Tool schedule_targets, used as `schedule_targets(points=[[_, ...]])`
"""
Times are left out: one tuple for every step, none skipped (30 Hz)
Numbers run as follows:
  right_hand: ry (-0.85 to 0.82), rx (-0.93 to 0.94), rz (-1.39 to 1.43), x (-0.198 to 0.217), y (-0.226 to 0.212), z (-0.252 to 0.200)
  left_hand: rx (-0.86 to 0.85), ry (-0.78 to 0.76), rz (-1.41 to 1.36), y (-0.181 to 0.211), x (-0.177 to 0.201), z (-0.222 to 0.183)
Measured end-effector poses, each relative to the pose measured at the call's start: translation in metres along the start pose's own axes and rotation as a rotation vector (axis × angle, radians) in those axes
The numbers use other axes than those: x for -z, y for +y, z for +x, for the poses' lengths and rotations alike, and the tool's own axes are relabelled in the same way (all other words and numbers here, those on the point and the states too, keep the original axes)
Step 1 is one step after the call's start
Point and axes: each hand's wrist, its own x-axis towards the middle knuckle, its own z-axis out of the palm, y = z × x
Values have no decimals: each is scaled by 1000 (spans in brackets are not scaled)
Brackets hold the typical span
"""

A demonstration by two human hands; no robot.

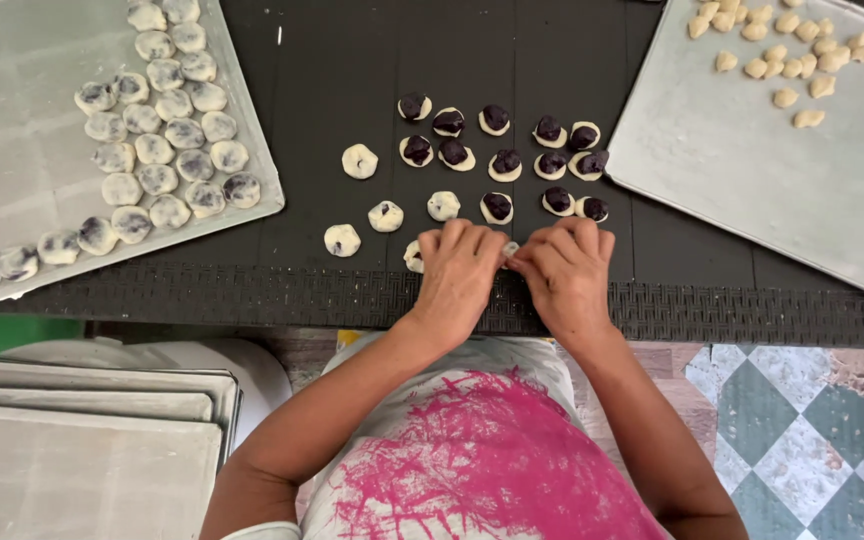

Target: Filling and rolling small dough balls with dark paste on a production table

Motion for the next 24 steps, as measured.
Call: schedule_targets(points=[[-1,1,0,-1,0,0,1,0,0,9,17,6],[1,-14,14,-2,0,0,10,31,-68,17,34,13],[2,-28,28,-4,0,1,18,62,-136,25,50,20],[1,-28,29,-5,6,0,19,62,-136,25,51,19],[-35,-9,-4,-5,12,-1,38,46,-152,25,52,18],[-69,9,-38,-6,18,-3,55,29,-168,25,52,17],[-68,8,-38,-7,17,9,54,28,-168,16,46,14],[-76,14,-102,-9,17,20,54,3,-115,7,39,11],[-85,19,-166,-10,16,31,54,-22,-61,-2,31,9],[-85,16,-166,-12,9,41,52,-24,-62,-7,40,12],[-194,39,-228,-14,2,52,120,2,-51,-11,48,16],[-299,66,-289,-17,-5,65,186,31,-36,-17,57,22],[-296,67,-290,-22,-5,63,184,34,-35,-22,55,21],[-345,72,-344,-27,-5,61,195,47,-9,-27,54,20],[-394,76,-399,-32,-6,60,206,60,16,-33,54,19],[-394,77,-400,-32,-4,62,208,61,16,-35,50,23],[-414,54,-391,-32,-3,63,216,45,-23,-37,47,26],[-433,31,-385,-32,-1,64,223,29,-63,-39,43,29],[-434,32,-388,-29,6,64,224,31,-66,-37,41,33],[-280,26,-272,-27,16,69,185,4,-101,-36,38,41],[-127,22,-155,-25,25,74,146,-22,-137,-35,36,49],[-135,23,-149,-25,35,69,155,-26,-135,-37,22,48],[-147,-100,-28,-25,46,64,87,-34,-50,-38,7,47],[-152,-227,91,-25,58,60,13,-43,35,-40,-8,48]])
